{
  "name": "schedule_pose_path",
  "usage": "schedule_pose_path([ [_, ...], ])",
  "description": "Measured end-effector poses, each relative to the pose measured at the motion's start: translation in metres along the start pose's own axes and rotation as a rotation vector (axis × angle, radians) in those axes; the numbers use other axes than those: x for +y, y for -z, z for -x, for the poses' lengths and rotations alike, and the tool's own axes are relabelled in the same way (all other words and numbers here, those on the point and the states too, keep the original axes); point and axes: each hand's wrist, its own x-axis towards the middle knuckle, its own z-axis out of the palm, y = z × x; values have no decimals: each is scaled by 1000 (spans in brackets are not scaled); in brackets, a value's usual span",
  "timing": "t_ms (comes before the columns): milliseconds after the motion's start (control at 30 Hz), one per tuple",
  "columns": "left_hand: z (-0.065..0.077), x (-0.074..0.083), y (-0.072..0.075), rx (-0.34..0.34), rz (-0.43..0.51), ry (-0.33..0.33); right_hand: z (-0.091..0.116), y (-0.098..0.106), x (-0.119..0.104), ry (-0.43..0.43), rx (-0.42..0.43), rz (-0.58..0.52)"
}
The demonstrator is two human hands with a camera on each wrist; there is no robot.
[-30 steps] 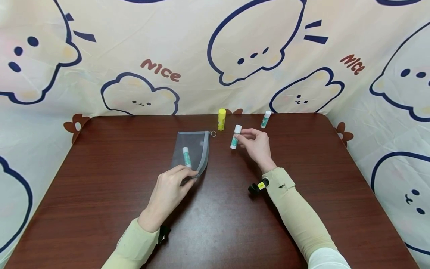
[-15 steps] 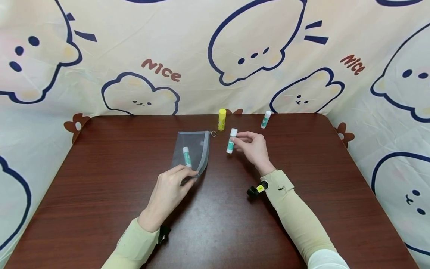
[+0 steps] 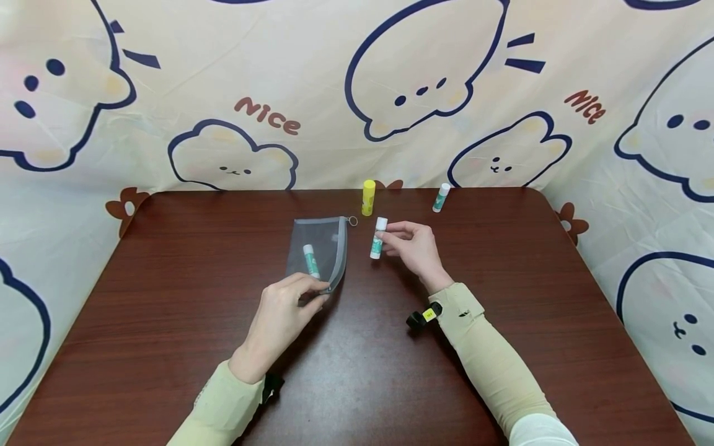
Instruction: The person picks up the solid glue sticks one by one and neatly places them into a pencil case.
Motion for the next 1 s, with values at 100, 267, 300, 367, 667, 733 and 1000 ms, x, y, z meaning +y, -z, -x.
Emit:
schedule_pose_path([
  [100,0,0,0,0,0,7,1,-3,-1,-15,-16,-4],
  [267,1,-1,0,-2,2,8,2,-7,-1,-44,-43,-6],
  [300,1,-1,0,-3,1,7,2,-8,-1,-48,-49,-6],
  [367,0,-2,0,-7,-6,5,2,-11,0,-51,-59,-7],
  [667,-2,-1,1,-34,-51,48,-2,-22,5,-90,-102,-52],
  [733,-2,-1,0,-45,-51,65,-3,-24,5,-114,-110,-60],
  [1000,-2,2,-4,-70,-55,137,-10,-36,7,-177,-148,-56],
])
